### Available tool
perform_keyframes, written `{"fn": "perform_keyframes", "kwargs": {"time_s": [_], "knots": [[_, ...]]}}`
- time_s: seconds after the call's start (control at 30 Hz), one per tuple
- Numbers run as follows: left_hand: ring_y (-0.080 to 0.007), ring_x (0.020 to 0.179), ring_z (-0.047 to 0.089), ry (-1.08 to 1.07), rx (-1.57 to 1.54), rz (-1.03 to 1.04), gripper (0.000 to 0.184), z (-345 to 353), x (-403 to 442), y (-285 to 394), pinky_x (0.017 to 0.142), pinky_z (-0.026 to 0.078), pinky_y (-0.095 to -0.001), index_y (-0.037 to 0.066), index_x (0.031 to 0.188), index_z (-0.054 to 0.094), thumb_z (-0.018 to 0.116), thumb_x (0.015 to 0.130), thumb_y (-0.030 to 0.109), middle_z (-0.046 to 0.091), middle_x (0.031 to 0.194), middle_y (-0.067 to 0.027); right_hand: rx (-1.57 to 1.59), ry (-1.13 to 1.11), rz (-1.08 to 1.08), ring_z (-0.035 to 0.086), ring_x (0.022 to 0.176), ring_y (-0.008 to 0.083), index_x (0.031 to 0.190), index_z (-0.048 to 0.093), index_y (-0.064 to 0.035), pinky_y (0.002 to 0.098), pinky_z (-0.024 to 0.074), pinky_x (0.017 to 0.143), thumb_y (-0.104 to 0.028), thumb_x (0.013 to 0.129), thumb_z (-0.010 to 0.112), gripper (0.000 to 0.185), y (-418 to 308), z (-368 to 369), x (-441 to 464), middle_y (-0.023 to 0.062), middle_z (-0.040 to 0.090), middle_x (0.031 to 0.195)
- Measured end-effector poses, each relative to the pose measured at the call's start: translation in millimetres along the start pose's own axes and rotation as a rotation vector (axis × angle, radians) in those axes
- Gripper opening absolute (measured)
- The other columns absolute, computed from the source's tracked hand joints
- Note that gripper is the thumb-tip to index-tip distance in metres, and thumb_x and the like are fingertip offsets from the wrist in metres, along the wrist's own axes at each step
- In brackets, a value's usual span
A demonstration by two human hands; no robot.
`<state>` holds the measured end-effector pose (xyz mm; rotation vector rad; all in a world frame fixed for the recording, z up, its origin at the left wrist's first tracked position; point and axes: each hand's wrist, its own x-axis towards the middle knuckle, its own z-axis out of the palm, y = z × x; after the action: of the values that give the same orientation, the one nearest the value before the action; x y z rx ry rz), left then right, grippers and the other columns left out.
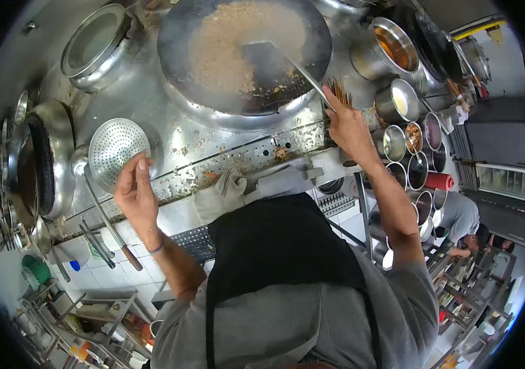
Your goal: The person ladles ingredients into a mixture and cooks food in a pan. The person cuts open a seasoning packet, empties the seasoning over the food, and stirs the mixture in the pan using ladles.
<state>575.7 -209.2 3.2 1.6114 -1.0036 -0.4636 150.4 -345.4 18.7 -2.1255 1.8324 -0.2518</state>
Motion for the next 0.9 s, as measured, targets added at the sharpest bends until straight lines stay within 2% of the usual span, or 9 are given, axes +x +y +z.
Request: {"fn": "perform_keyframes", "kwargs": {"time_s": [0.2, 0.3, 0.4, 0.5, 0.53, 0.57, 0.63, 0.73, 0.9], "knots": [[-0.014, 0.088, 0.068, 0.32, 0.084, -0.079, 0.028, -87.6, -28.7, -16.5, 0.086, 0.056, -0.0298, -0.003, 0.12, 0.07, 0.063, 0.102, 0.017, 0.074, 0.098, -0.012, 0.341, -0.14, -0.184, 0.061, 0.122, 0.0416, 0.153, 0.046, -0.0205, 0.0396, 0.0507, 0.097, 0.001, 0.096, 0.059, 0.062, 3.0, -59.8, -81.3, 0.0263, 0.063, 0.13], [-0.0156, 0.09, 0.069, 0.347, 0.057, -0.119, 0.029, -92.0, -33.0, -19.9, 0.086, 0.056, -0.0305, -0.003, 0.12, 0.07, 0.062, 0.103, 0.018, 0.074, 0.098, -0.0124, 0.329, -0.224, -0.124, 0.066, 0.115, 0.0417, 0.153, 0.046, -0.0211, 0.0442, 0.0528, 0.096, -0.001, 0.097, 0.059, 0.061, -6.2, -36.8, -75.0, 0.0285, 0.066, 0.123], [-0.0171, 0.094, 0.069, 0.261, 0.079, -0.097, 0.028, -56.5, -24.7, -10.0, 0.088, 0.054, -0.0306, -0.005, 0.119, 0.07, 0.061, 0.104, 0.017, 0.074, 0.098, -0.0131, 0.112, -0.126, 0.0, 0.066, 0.081, 0.05, 0.15, 0.049, -0.017, 0.0502, 0.053, 0.075, -0.004, 0.095, 0.059, 0.057, -20.1, -6.0, -8.8, 0.0318, 0.066, 0.084], [-0.016, 0.093, 0.068, 0.12, 0.07, 0.005, 0.027, -50.0, -21.7, 0.7, 0.088, 0.053, -0.0287, -0.005, 0.118, 0.069, 0.061, 0.104, 0.016, 0.073, 0.094, -0.0124, 0.193, -0.005, -0.144, 0.066, 0.079, 0.0497, 0.149, 0.05, -0.0148, 0.0513, 0.0529, 0.075, -0.004, 0.095, 0.059, 0.055, -23.0, -5.9, -2.1, 0.0309, 0.066, 0.083], [-0.0152, 0.091, 0.068, 0.186, 0.037, -0.026, 0.027, -59.0, -28.3, -2.1, 0.086, 0.052, -0.0278, -0.006, 0.119, 0.069, 0.061, 0.104, 0.015, 0.073, 0.094, -0.0113, 0.228, -0.161, 0.015, 0.068, 0.097, 0.047, 0.148, 0.05, -0.011, 0.0466, 0.0541, 0.087, -0.004, 0.095, 0.058, 0.054, -37.1, -28.9, -14.6, 0.0307, 0.068, 0.105], [-0.0146, 0.089, 0.067, 0.232, 0.051, -0.078, 0.028, -72.5, -34.4, -2.2, 0.086, 0.053, -0.0282, -0.005, 0.119, 0.069, 0.061, 0.104, 0.017, 0.073, 0.095, -0.0104, 0.343, -0.083, -0.164, 0.063, 0.122, 0.0388, 0.15, 0.047, -0.0096, 0.0396, 0.048, 0.103, -0.002, 0.096, 0.058, 0.056, -15.4, -26.2, -29.1, 0.0266, 0.063, 0.132], [-0.0144, 0.089, 0.067, 0.323, 0.058, -0.119, 0.028, -97.1, -46.2, -19.8, 0.086, 0.054, -0.0289, -0.005, 0.119, 0.07, 0.062, 0.104, 0.018, 0.073, 0.096, -0.0106, 0.462, -0.268, -0.154, 0.051, 0.139, 0.0301, 0.152, 0.045, -0.0086, 0.0349, 0.0375, 0.114, -0.001, 0.097, 0.058, 0.057, -19.7, -49.3, -52.1, 0.0212, 0.054, 0.148], [-0.0142, 0.088, 0.067, 0.331, 0.067, -0.116, 0.029, -91.5, -40.8, -27.9, 0.085, 0.055, -0.0288, -0.005, 0.12, 0.069, 0.062, 0.103, 0.018, 0.072, 0.097, -0.0115, 0.537, -0.429, -0.057, 0.051, 0.138, 0.0259, 0.153, 0.043, -0.0055, 0.035, 0.0375, 0.113, -0.004, 0.1, 0.058, 0.056, -32.4, -21.3, -32.1, 0.0176, 0.052, 0.151], [-0.0144, 0.091, 0.068, 0.148, -0.039, -0.052, 0.032, -60.8, -31.8, -20.2, 0.088, 0.052, -0.03, -0.003, 0.121, 0.069, 0.064, 0.103, 0.023, 0.073, 0.097, -0.0099, 0.216, 0.035, -0.217, 0.069, 0.095, 0.0432, 0.151, 0.049, -0.0249, 0.0498, 0.0537, 0.085, -0.013, 0.096, 0.062, 0.058, -18.1, 20.7, 31.9, 0.0269, 0.071, 0.103]]}}
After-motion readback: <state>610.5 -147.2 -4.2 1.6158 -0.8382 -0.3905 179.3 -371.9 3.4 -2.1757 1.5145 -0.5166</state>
